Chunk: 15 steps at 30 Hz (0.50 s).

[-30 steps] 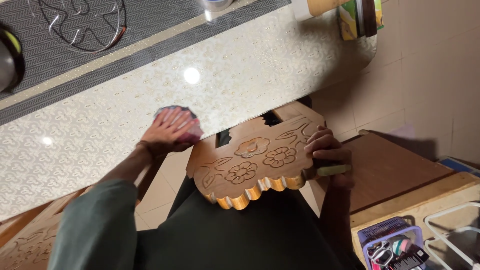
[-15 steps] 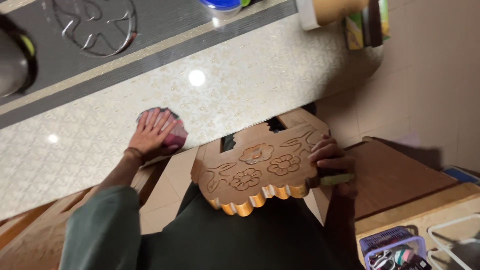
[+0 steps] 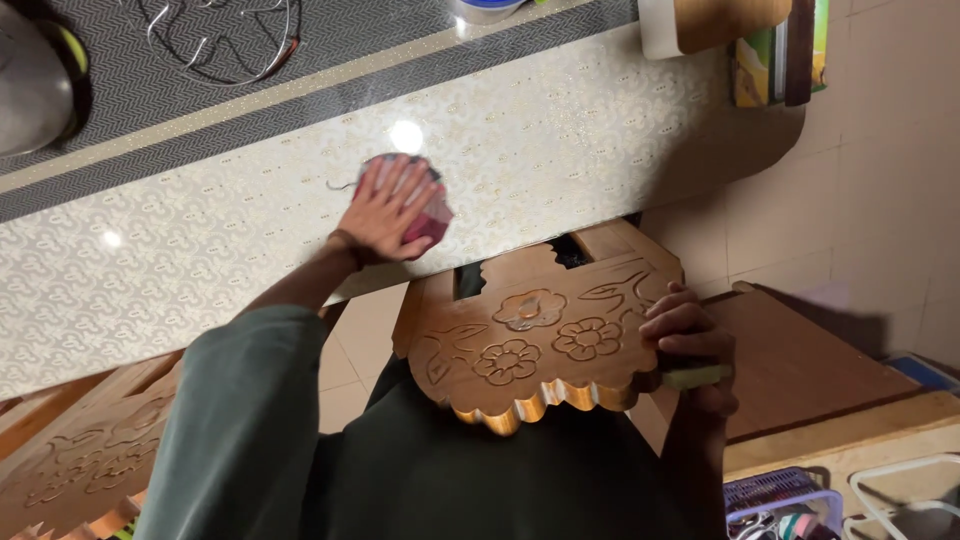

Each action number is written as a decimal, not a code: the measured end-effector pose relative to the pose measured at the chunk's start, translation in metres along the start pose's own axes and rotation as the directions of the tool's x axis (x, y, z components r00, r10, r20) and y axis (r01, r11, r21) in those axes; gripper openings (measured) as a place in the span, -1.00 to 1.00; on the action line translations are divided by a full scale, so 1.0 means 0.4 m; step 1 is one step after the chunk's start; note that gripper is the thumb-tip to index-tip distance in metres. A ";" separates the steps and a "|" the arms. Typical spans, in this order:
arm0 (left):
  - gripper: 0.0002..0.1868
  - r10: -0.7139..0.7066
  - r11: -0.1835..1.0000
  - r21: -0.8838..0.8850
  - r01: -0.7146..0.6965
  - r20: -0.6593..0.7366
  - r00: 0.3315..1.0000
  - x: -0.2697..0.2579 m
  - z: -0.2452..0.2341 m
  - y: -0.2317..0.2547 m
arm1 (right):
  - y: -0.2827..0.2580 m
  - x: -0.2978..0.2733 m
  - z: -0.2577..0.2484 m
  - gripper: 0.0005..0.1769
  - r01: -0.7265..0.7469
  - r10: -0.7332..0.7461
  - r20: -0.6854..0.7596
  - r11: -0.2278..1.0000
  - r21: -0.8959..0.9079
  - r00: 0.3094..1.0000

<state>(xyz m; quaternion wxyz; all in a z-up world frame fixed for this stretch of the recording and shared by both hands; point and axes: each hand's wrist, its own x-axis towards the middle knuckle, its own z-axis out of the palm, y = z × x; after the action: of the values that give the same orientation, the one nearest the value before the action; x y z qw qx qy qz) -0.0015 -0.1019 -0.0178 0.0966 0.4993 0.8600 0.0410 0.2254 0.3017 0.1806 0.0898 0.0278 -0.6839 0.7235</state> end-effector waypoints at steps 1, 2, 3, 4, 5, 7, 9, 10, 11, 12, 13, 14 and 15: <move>-0.03 0.008 0.997 -0.078 -0.001 0.086 0.996 0.030 0.009 0.005 | 0.002 -0.003 -0.001 -0.37 -0.005 0.005 -0.001 1.000 0.003 1.000; 0.00 0.025 0.988 -0.156 0.002 0.169 0.985 0.066 0.018 0.011 | 0.003 -0.007 -0.004 -0.35 -0.009 0.009 -0.004 1.000 0.003 1.000; 0.00 0.028 0.987 -0.159 -0.001 0.169 0.985 0.097 0.011 0.023 | 0.003 -0.007 -0.004 -0.35 -0.011 0.011 -0.007 1.000 -0.001 1.000; 0.01 0.045 0.990 -0.139 -0.018 0.199 0.979 0.126 0.005 0.038 | 0.002 -0.010 -0.003 -0.37 -0.018 0.018 -0.009 1.000 -0.001 1.000; 0.01 0.062 0.992 -0.120 -0.035 0.229 0.971 0.155 -0.001 0.052 | 0.000 -0.013 -0.001 -0.40 -0.025 0.025 -0.011 1.000 -0.001 1.000; 0.00 0.073 0.991 -0.122 -0.046 0.232 0.970 0.210 -0.015 0.080 | 0.000 -0.012 0.007 -0.42 -0.023 0.024 -0.031 1.000 0.007 0.999; -0.01 0.085 0.991 -0.124 -0.058 0.231 0.969 0.267 -0.022 0.109 | 0.001 -0.009 0.007 -0.44 -0.019 0.020 -0.051 1.000 0.011 0.999; -0.01 0.086 0.988 -0.144 -0.055 0.219 0.972 0.294 -0.024 0.126 | 0.001 -0.009 0.004 -0.43 -0.018 0.018 -0.037 1.000 0.007 0.999; 0.00 0.087 0.985 -0.164 -0.053 0.207 0.974 0.319 -0.025 0.142 | 0.001 -0.009 0.003 -0.43 -0.017 0.017 -0.024 1.000 0.003 1.000; 0.00 0.085 0.985 -0.165 -0.051 0.207 0.975 0.343 -0.028 0.159 | 0.004 -0.008 -0.001 -0.43 -0.019 0.019 -0.021 1.000 0.003 1.000; -0.01 0.066 0.983 -0.181 -0.034 0.176 0.982 0.365 -0.031 0.176 | 0.007 -0.008 -0.003 -0.43 -0.009 0.009 -0.013 1.000 0.003 1.000; -0.01 0.046 0.980 -0.196 -0.018 0.141 0.989 0.392 -0.035 0.190 | 0.011 -0.004 -0.007 -0.42 0.003 -0.003 -0.004 1.000 0.001 1.000; -0.01 0.044 0.980 -0.196 -0.017 0.137 0.990 0.403 -0.040 0.198 | 0.012 -0.003 -0.010 -0.42 0.005 -0.005 -0.001 1.000 -0.002 1.000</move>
<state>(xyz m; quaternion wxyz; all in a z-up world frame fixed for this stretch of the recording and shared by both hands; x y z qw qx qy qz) -0.0154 0.0777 -0.0090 0.2049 0.5022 0.8352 0.0910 0.2261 0.3052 0.1753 0.0917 0.0289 -0.6845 0.7226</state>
